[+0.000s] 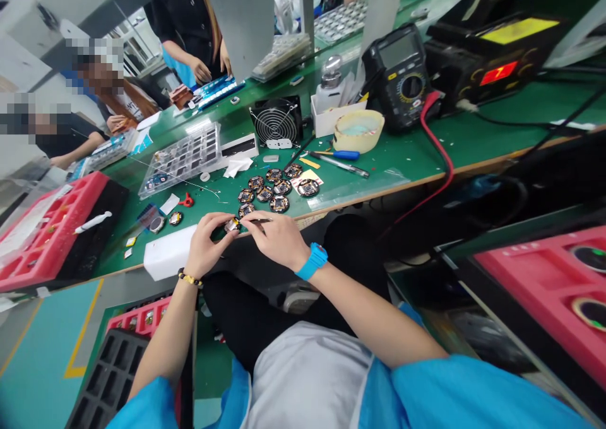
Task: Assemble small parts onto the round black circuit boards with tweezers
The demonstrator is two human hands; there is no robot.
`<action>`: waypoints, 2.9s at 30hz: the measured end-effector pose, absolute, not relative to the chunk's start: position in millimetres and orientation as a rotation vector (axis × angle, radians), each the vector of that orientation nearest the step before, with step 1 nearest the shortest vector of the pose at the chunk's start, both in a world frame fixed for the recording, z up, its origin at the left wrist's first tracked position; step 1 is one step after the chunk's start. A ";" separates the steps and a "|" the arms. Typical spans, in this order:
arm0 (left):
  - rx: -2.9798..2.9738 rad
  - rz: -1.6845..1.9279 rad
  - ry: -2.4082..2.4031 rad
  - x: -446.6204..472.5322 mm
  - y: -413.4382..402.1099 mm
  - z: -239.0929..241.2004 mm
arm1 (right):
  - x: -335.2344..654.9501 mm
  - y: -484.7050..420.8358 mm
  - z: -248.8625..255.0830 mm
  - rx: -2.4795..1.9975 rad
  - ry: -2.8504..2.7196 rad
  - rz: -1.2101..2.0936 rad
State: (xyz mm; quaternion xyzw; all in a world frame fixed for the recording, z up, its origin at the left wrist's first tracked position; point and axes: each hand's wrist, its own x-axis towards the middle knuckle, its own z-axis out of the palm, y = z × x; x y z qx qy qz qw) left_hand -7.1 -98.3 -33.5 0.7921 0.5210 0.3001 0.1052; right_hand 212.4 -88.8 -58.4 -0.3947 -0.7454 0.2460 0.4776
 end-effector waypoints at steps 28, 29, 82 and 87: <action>2.132 0.967 1.535 -8.8 -96.0 -37.5 | 190.2 -93.3 -61.8 -0.789 -1.616 0.662; 2.119 0.980 1.534 -8.7 -96.4 -38.1 | 192.5 -92.7 -60.8 -0.794 -1.588 0.667; 1.501 1.019 1.343 -27.3 -97.2 -20.1 | 196.6 -85.2 -70.2 -0.795 -1.982 0.328; 1.495 1.021 1.310 -30.9 -96.1 -22.0 | 195.6 -85.5 -71.1 -0.794 -1.962 0.301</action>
